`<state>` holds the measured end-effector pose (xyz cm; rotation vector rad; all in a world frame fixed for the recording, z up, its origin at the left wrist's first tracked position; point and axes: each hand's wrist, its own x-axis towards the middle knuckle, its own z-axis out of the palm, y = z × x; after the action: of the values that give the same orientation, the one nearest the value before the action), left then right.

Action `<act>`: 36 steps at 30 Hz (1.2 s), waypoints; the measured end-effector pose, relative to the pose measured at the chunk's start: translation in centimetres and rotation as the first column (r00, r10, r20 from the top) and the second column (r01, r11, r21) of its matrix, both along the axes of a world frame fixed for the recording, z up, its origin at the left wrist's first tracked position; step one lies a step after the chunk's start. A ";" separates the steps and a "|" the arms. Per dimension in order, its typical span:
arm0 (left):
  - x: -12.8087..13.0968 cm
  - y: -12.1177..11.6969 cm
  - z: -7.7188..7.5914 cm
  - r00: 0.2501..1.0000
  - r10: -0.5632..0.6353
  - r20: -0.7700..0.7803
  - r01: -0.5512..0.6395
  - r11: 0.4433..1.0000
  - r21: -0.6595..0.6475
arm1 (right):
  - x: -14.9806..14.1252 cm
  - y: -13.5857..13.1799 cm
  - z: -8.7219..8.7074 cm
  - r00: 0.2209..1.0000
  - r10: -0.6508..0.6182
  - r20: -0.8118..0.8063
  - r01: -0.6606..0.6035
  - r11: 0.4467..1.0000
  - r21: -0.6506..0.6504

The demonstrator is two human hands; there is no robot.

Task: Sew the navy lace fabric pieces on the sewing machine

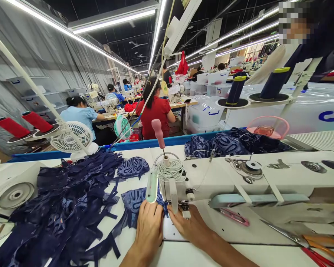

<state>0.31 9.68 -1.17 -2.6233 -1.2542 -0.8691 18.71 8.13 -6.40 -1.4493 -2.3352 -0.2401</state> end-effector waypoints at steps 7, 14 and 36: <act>0.1 0.6 -0.1 0.998 -0.063 -0.005 0.063 0.998 0.005 | 0.4 0.1 2.6 0.970 -0.071 -0.234 0.056 0.996 -0.071; 0.4 1.2 -1.0 0.993 -0.116 0.005 0.115 0.991 0.067 | 0.3 -0.5 4.5 0.918 -0.104 -0.383 0.068 0.992 -0.107; 0.0 1.3 0.3 0.981 -0.117 0.153 0.151 0.960 -0.237 | 2.6 -2.0 6.1 0.989 0.143 -0.046 -0.141 0.989 0.043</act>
<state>0.33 10.99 -0.84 -2.9183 -1.3068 -0.9893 21.30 6.09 -0.35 -1.2491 -2.3680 -0.2083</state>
